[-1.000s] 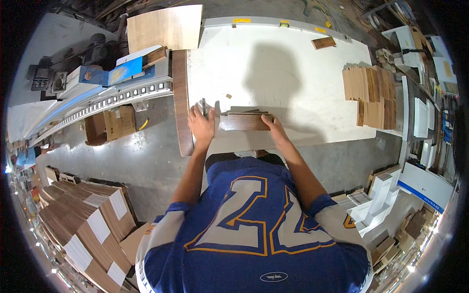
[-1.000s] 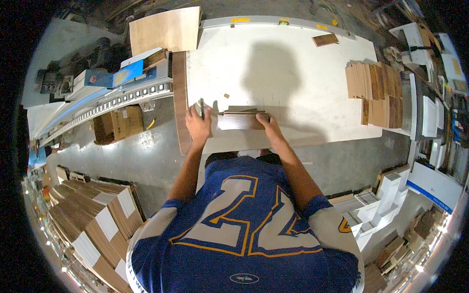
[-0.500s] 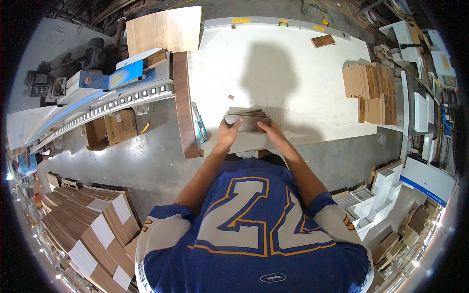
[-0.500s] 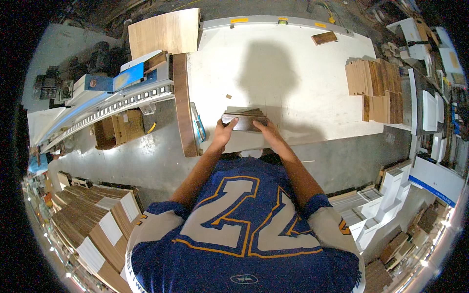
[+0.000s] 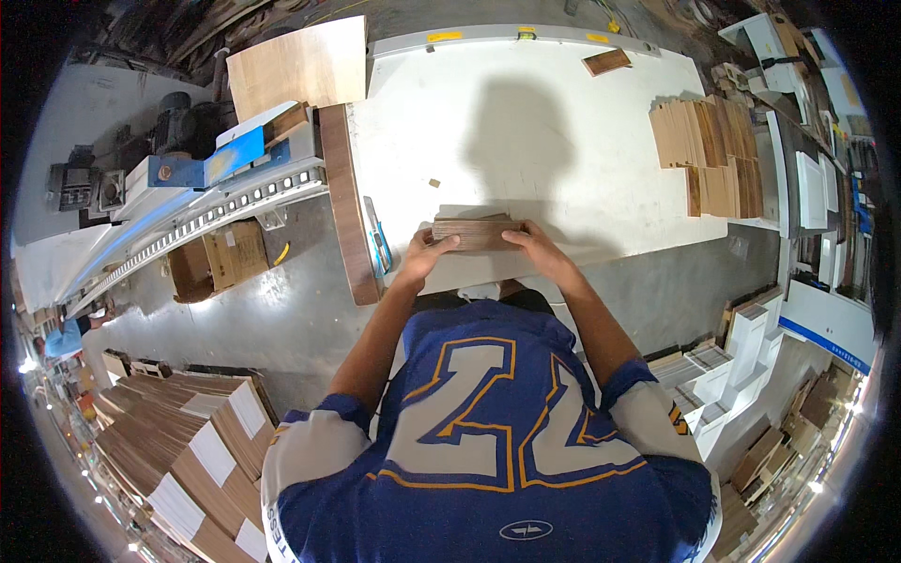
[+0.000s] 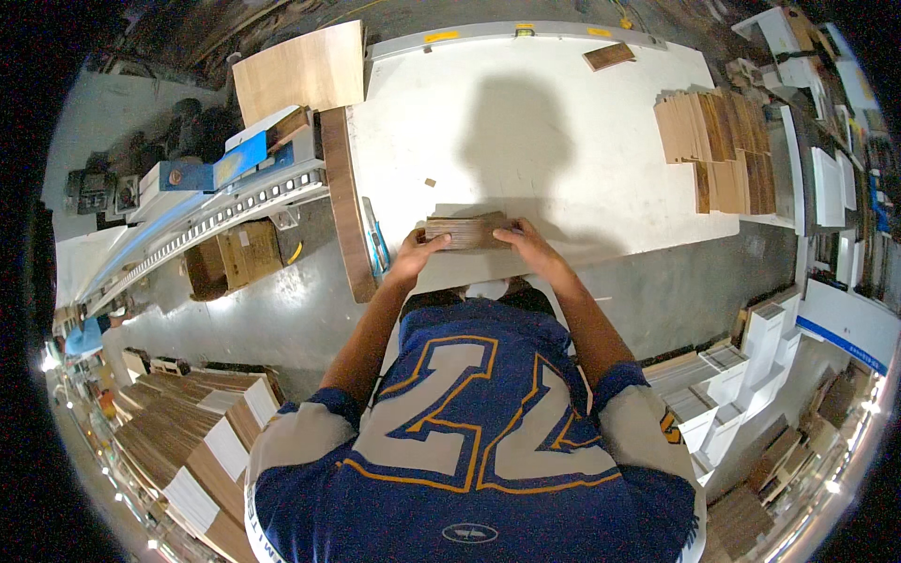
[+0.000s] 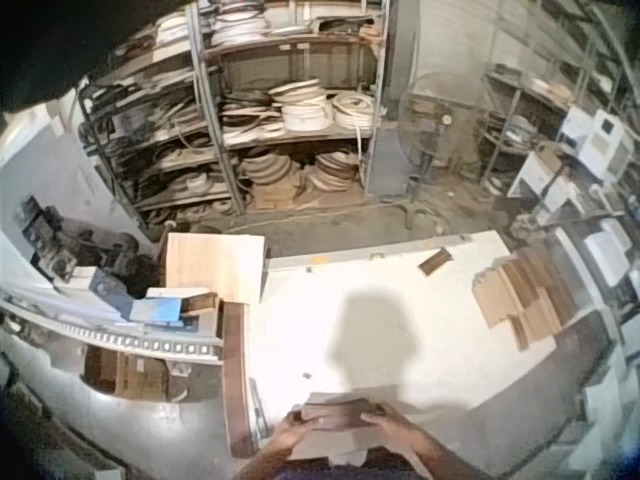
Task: The person picks up individual small wooden blocks from a workstation, places them together to form stacks, and then moves the completed stacks onto a larger pile of wooden pieces.
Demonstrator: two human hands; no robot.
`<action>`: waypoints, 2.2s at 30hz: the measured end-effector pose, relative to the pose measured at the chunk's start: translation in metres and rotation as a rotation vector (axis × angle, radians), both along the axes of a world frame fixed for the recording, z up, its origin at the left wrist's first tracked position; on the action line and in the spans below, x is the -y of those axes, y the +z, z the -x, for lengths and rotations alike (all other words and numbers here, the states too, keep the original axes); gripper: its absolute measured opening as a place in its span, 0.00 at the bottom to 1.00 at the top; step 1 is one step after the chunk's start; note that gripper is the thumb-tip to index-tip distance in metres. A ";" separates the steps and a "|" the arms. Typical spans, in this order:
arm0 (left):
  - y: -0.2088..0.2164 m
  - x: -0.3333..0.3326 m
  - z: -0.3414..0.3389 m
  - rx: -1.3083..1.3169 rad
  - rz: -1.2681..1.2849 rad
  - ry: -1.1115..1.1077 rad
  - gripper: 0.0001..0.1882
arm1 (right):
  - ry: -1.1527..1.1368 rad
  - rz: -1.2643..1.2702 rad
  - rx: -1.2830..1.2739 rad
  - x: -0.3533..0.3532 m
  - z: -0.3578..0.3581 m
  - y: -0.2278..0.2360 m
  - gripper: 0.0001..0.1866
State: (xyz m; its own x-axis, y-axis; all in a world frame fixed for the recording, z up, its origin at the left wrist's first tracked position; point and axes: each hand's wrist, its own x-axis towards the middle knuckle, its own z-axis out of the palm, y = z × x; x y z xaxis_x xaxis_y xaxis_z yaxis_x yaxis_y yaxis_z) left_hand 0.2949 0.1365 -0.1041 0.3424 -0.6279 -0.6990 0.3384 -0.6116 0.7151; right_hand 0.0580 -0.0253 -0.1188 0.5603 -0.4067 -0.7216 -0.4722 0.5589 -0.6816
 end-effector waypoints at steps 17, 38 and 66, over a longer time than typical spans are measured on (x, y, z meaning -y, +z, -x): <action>0.015 0.012 -0.028 0.734 0.278 -0.900 0.70 | 0.510 0.728 0.043 0.020 -0.009 0.026 0.73; -0.046 -0.008 0.035 -0.075 0.337 0.051 0.46 | -0.024 0.461 0.197 -0.047 0.018 -0.034 0.75; -0.057 -0.044 0.027 0.023 0.322 0.395 0.16 | 0.762 1.310 -0.312 -0.034 -0.047 0.002 0.71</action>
